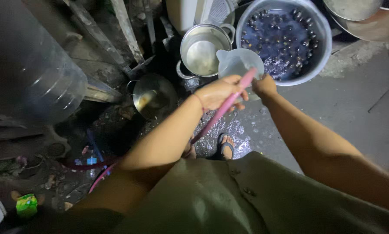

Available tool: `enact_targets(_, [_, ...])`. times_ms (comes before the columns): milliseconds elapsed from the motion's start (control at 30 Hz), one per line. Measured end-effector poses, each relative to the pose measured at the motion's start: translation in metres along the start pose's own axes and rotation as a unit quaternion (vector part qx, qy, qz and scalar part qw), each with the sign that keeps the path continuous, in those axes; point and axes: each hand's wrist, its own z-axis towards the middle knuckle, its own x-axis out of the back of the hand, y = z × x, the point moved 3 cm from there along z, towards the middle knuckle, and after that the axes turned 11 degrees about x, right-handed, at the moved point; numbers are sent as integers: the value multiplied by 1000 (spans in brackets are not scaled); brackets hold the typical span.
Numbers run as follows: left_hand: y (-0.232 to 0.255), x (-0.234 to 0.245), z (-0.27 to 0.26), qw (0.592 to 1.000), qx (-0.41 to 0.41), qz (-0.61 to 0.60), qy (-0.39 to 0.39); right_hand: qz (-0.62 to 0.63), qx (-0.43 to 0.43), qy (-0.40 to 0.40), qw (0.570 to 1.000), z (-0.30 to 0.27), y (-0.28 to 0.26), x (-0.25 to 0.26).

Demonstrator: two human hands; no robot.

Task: The person pours water from a pitcher into a bowl containing sliced vegetables, swishes the vegetables around by hand to wash them, and then drains the water into another container.

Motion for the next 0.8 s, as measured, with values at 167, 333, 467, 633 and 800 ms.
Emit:
enact_targets(167, [-7, -3, 28, 998, -16, 36, 49, 51, 57, -8, 997, -3, -19, 12])
enact_targets(333, [-12, 6, -11, 998, -33, 38, 43, 116, 48, 114, 985, -41, -78, 41])
enact_targets(467, [-14, 18, -36, 996, -62, 6, 70, 5, 179, 164, 970, -62, -118, 39])
enact_targets(633, [-23, 49, -83, 985, -108, -24, 134, -81, 302, 229, 922, -70, -143, 47])
enact_targets(800, [-34, 56, -123, 979, -103, -39, 173, -7, 305, 141, 942, -96, -177, 36])
